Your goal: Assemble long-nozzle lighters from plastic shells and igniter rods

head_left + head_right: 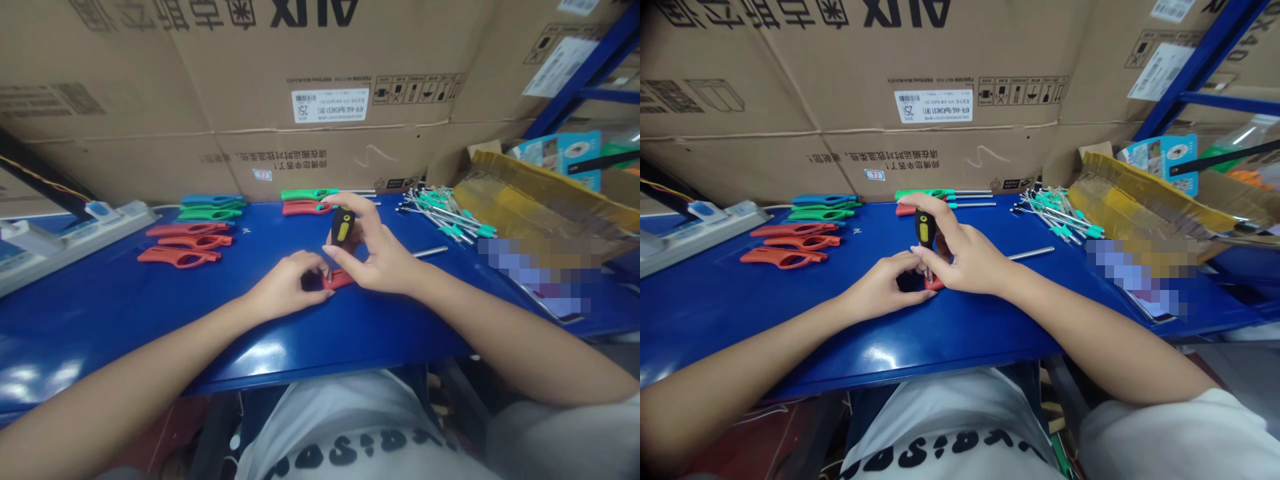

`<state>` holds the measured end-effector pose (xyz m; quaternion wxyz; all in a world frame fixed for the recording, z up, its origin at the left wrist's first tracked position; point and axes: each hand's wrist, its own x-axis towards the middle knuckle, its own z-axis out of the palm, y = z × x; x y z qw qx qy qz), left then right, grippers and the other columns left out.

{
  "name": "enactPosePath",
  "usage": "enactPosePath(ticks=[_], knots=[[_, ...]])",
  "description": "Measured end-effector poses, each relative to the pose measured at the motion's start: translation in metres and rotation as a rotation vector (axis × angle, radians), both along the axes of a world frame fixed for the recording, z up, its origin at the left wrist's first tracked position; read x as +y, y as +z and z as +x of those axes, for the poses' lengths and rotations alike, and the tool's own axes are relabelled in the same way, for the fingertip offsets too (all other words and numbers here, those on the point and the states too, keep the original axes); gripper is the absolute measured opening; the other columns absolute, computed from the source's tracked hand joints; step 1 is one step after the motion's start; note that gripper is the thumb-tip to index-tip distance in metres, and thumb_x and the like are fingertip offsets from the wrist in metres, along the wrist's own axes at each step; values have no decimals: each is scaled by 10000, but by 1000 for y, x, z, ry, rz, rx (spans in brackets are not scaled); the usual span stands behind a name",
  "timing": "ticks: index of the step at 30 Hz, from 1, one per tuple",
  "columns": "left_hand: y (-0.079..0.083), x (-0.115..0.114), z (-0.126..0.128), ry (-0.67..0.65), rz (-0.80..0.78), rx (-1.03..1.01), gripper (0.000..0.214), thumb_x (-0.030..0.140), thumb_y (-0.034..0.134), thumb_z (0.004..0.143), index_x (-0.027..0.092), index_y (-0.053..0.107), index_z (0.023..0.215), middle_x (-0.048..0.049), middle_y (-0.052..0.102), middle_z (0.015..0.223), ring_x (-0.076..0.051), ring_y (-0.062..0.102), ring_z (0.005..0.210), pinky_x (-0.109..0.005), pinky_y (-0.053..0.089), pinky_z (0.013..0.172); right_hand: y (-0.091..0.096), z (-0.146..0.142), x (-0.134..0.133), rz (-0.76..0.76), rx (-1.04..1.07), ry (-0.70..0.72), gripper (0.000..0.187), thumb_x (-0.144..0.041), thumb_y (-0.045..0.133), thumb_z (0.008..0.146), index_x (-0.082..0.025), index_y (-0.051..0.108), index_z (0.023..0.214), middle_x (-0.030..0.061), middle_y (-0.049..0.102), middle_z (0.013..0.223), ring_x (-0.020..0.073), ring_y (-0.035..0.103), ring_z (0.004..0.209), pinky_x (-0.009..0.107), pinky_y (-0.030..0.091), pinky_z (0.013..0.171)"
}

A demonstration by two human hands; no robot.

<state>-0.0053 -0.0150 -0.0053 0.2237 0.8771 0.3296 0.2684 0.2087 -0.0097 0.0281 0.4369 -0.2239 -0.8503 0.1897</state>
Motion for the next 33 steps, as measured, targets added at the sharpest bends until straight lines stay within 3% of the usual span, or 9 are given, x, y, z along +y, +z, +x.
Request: enactPosePath(ticks=[8,15,19,25,28,33], knots=[[1,-1,-1,0,-12,7,150,254,752,824,204,628,893,0,693,910,-187,632,882,-324,489,828,0,1,-1,86,-60,-56,631,-234,592,953,-305,281,1497,119,455,1517,176,702,888,335,619,734],[0,0,0,13,6,12,153,251,758,818,200,631,886,7,681,878,-175,628,830,-309,494,810,0,1,-5,209,-117,-90,589,-239,545,973,-298,269,1490,92,625,1298,203,720,907,357,618,785],[0,0,0,9,2,11,168,241,766,808,198,635,903,6,684,896,-174,629,846,-308,490,820,2,-1,-6,54,-86,-34,629,-222,544,970,-279,232,1513,70,636,1177,157,683,788,320,612,710],[0,0,0,-6,-40,-1,152,246,755,818,204,633,898,-4,712,941,-192,645,904,-330,494,850,5,-1,-1,-142,-24,78,677,-247,474,1007,-275,102,1572,70,631,1133,164,683,859,306,619,714],[0,0,-1,-7,-29,3,151,251,754,817,206,639,904,-5,711,934,-197,648,905,-333,495,849,10,2,2,-58,-110,18,719,-275,563,965,-293,169,1567,67,656,1185,164,687,786,291,599,654],[2,-1,0,19,-7,34,161,274,740,824,201,647,933,-19,706,932,-210,646,880,-350,499,834,25,2,4,245,-378,-221,609,-363,651,920,-245,405,1464,106,670,1314,210,712,784,312,564,668]])
